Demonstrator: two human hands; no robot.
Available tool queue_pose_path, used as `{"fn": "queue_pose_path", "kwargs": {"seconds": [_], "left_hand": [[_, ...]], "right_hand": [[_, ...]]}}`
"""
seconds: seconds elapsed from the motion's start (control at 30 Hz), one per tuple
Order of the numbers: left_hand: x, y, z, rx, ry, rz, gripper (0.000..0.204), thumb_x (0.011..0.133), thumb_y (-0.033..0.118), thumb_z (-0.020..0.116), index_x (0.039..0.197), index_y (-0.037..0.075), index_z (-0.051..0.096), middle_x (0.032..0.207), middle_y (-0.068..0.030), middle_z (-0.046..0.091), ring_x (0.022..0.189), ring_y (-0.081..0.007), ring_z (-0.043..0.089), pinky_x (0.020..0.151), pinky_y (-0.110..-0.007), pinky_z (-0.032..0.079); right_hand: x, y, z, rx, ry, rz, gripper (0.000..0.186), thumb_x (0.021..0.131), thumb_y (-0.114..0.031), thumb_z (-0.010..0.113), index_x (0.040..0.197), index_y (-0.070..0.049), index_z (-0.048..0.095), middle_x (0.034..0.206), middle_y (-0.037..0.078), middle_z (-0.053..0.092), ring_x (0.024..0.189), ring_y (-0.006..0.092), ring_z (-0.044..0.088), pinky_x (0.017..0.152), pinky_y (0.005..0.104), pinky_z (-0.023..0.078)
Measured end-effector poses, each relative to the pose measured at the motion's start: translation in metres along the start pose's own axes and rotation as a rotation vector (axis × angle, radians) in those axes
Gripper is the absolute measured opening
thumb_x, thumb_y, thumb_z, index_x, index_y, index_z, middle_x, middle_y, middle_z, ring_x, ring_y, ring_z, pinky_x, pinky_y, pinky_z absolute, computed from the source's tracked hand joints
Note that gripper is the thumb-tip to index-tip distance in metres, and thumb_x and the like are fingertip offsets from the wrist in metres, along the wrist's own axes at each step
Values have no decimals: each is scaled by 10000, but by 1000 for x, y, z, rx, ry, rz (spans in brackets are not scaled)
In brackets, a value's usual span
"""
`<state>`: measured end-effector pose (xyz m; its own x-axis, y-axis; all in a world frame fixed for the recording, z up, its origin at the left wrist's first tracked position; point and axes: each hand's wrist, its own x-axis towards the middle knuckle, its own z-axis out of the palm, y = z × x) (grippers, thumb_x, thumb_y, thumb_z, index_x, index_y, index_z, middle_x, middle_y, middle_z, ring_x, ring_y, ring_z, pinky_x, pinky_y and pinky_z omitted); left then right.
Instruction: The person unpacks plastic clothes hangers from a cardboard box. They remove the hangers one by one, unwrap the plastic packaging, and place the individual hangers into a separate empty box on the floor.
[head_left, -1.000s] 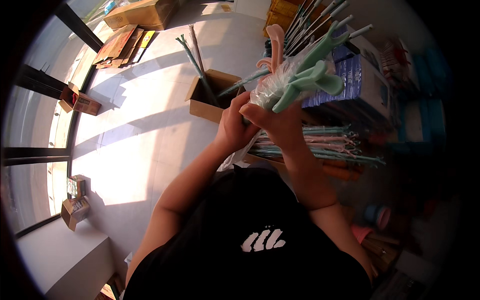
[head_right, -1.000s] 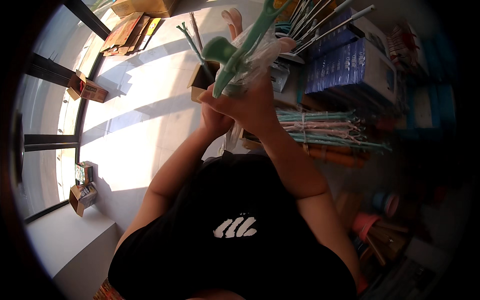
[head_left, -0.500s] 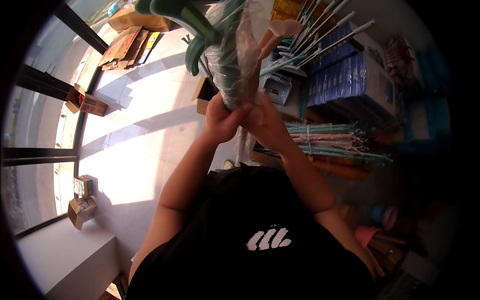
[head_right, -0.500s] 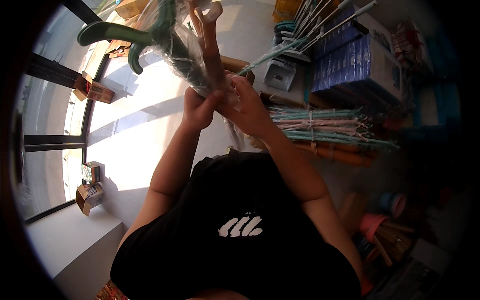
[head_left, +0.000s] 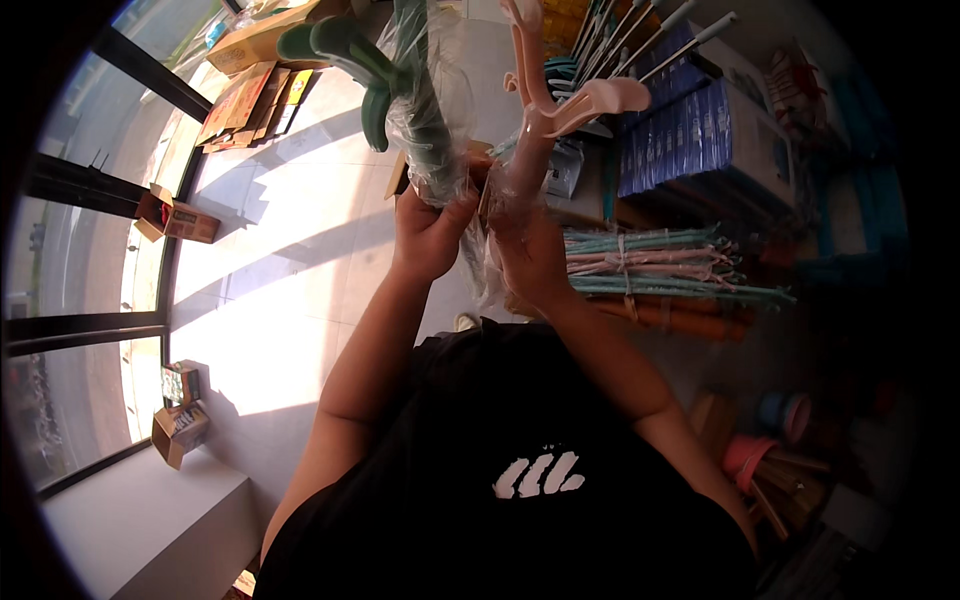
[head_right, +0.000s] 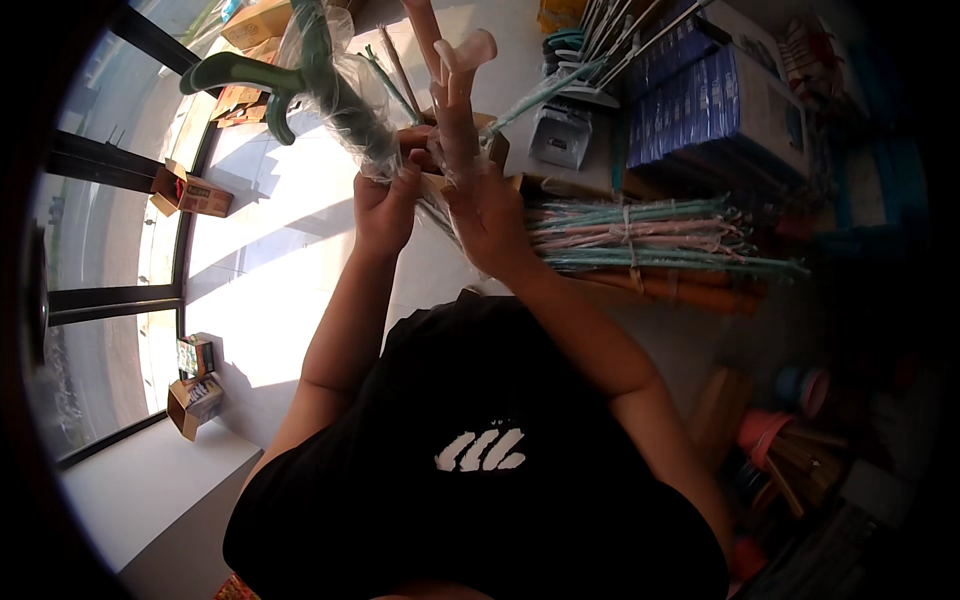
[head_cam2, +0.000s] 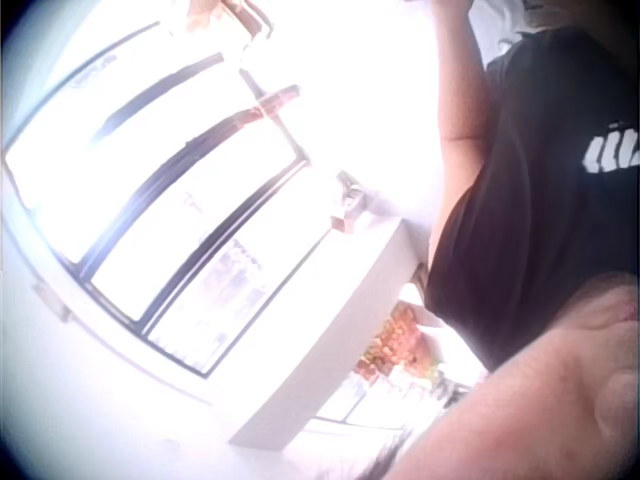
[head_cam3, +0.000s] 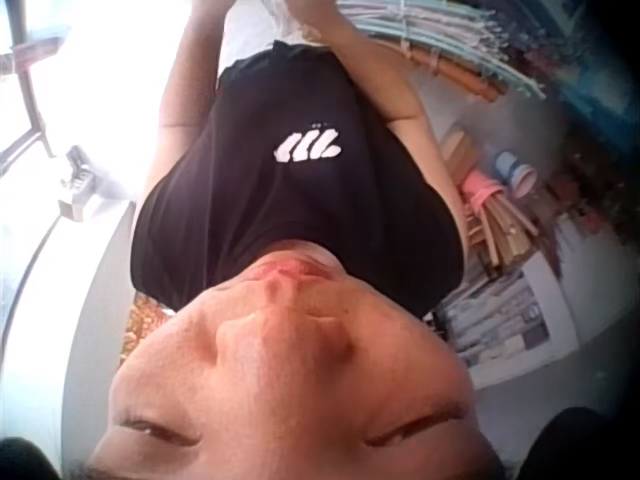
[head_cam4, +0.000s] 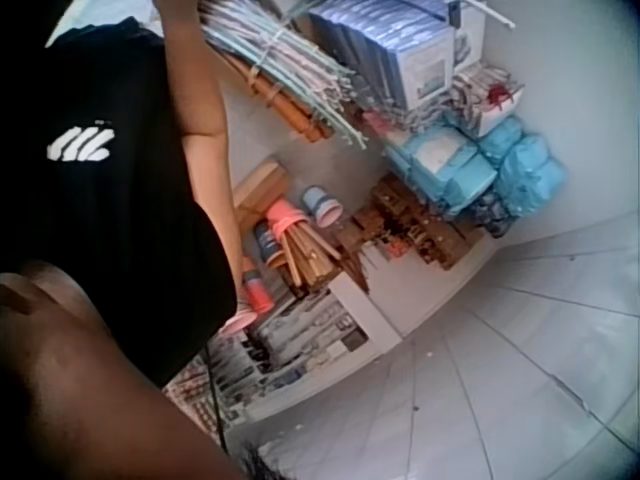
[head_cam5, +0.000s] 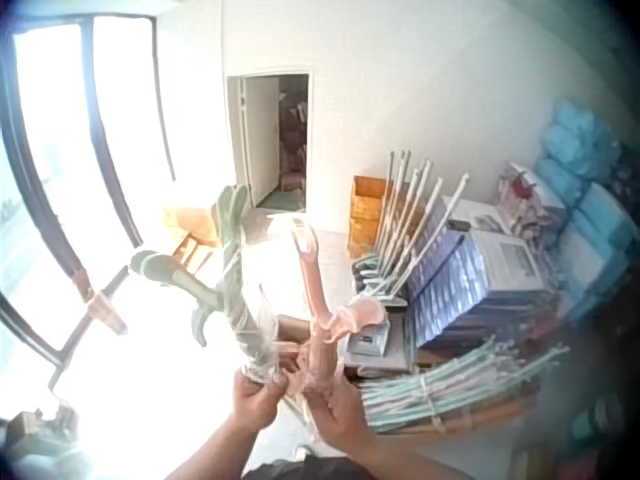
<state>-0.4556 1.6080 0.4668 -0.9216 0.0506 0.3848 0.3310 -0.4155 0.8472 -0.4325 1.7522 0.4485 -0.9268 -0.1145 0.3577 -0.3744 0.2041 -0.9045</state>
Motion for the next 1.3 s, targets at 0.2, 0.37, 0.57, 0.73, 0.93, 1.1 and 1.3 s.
{"fn": "queue_pose_path", "kwargs": {"seconds": [0.2, 0.37, 0.57, 0.73, 0.93, 1.1, 1.3], "left_hand": [[1, -5, -30, 114, 95, 74, 132, 951, 138, 522, 897, 18, 539, 767, -53, 546, 689, -124, 493, 640, -267, 405], [-7, -12, -36, 127, 93, 72, 129, 949, 95, 498, 850, 14, 518, 716, -56, 512, 641, -125, 463, 605, -270, 386], [-12, -6, -21, 207, 84, 29, 138, 924, 72, 519, 799, 15, 523, 687, -42, 511, 598, -109, 454, 553, -251, 366], [-11, -1, -10, 247, 13, 37, 111, 899, 67, 554, 802, 14, 543, 687, -25, 522, 592, -88, 461, 530, -238, 357], [-13, 0, -4, 250, -15, -37, 92, 848, 43, 654, 872, 21, 568, 741, -18, 562, 647, -78, 509, 573, -229, 399], [-13, -3, 2, 292, -99, -95, 189, 823, 100, 716, 958, 10, 619, 889, -41, 643, 804, -125, 599, 716, -276, 473], [-11, -6, 14, 226, -168, -141, 316, 773, 146, 756, 1033, 13, 636, 1026, -88, 658, 938, -174, 625, 831, -312, 477]], "right_hand": [[2, 6, -17, 192, 18, 69, 133, 930, -159, 596, 956, -39, 543, 753, -22, 512, 666, 51, 470, 592, 222, 390], [10, -7, -27, 220, -4, 82, 276, 873, -87, 623, 1114, 12, 531, 829, 11, 561, 724, 77, 504, 657, 251, 427], [12, -7, -24, 111, 9, 1, 270, 861, -52, 650, 1093, -8, 520, 793, -39, 509, 675, 16, 443, 585, 189, 374], [5, 2, -23, 96, 0, 128, 402, 849, -172, 705, 1218, -49, 607, 828, 0, 542, 739, 62, 533, 630, 249, 443], [3, 4, -21, 111, 24, 71, 441, 830, -192, 733, 1231, -67, 599, 845, 2, 535, 752, 61, 535, 672, 235, 450], [5, -2, -26, 206, -19, 12, 510, 815, -300, 746, 1207, -32, 559, 1006, 29, 465, 936, 99, 488, 788, 255, 440], [10, -12, -26, 479, 58, -125, 441, 906, -322, 624, 1138, 3, 436, 1076, 55, 407, 1002, 123, 446, 869, 268, 406]]}}
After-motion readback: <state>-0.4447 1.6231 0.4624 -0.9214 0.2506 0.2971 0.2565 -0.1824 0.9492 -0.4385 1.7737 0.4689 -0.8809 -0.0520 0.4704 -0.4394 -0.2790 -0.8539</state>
